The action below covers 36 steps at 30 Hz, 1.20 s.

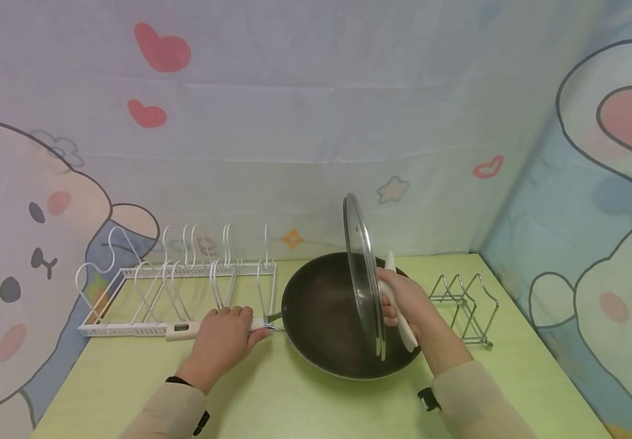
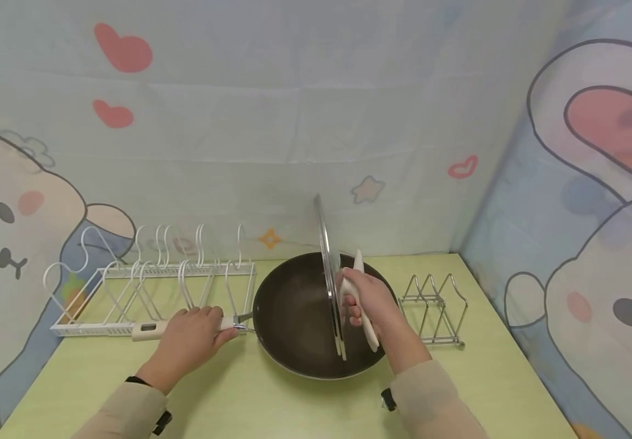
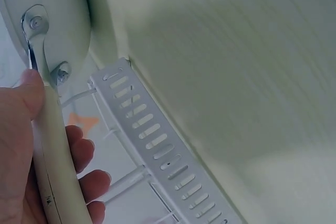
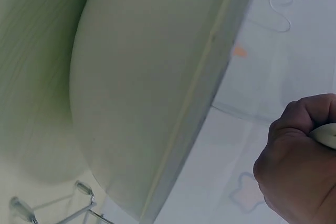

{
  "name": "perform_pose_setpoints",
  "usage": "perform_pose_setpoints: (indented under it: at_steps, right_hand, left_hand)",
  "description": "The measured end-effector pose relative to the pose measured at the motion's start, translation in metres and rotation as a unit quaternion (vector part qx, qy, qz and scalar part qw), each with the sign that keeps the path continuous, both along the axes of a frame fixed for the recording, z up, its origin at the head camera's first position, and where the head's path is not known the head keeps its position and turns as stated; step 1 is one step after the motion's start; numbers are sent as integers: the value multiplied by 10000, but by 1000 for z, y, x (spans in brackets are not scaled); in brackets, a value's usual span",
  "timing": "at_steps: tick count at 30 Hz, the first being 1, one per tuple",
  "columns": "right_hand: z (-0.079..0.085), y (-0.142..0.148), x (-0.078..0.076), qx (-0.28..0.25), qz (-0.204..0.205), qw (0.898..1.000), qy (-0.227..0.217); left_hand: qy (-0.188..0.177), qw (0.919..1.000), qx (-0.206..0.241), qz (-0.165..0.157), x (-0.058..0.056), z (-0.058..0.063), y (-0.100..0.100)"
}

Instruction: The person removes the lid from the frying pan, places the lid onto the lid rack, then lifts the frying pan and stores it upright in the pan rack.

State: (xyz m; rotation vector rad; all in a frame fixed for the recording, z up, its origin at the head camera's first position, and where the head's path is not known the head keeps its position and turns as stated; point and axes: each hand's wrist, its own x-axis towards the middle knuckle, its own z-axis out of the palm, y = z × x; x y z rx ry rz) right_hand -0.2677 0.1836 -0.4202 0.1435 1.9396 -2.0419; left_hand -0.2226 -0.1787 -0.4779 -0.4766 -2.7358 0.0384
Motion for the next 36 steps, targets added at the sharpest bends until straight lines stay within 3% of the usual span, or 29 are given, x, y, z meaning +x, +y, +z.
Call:
perform_pose_setpoints:
  at_steps: [4, 8, 16, 19, 24, 26, 30, 36]
  right_hand:
    - [-3, -1, 0, -397, 9, 9991, 137]
    - [-7, -1, 0, -727, 62, 9970, 253]
    - [-14, -3, 0, -887, -416, 9950, 211]
    - [-17, -2, -1, -938, -443, 9943, 230]
    - [-20, 0, 1, -621, -875, 9942, 96]
    - [-20, 0, 2, -735, -997, 9923, -6]
    - [-20, 2, 1, -1545, -536, 9864, -141]
    - [-22, 10, 0, -2587, 533, 9645, -33]
  left_hand:
    - [27, 10000, 77, -5, -1, -1, 0]
    - [-195, 9997, 152, 76, -3, -1, 1]
    - [-517, 9976, 401, 208, -3, 6, 2]
    - [-565, 9971, 439, 246, -3, 4, 3]
    - [-598, 9971, 382, 257, -3, -1, 3]
    - [-587, 9973, 361, 260, -3, -2, 2]
    - [-503, 9979, 322, 245, -2, -3, 2]
    - [-391, 9989, 183, 169, -1, -3, 2]
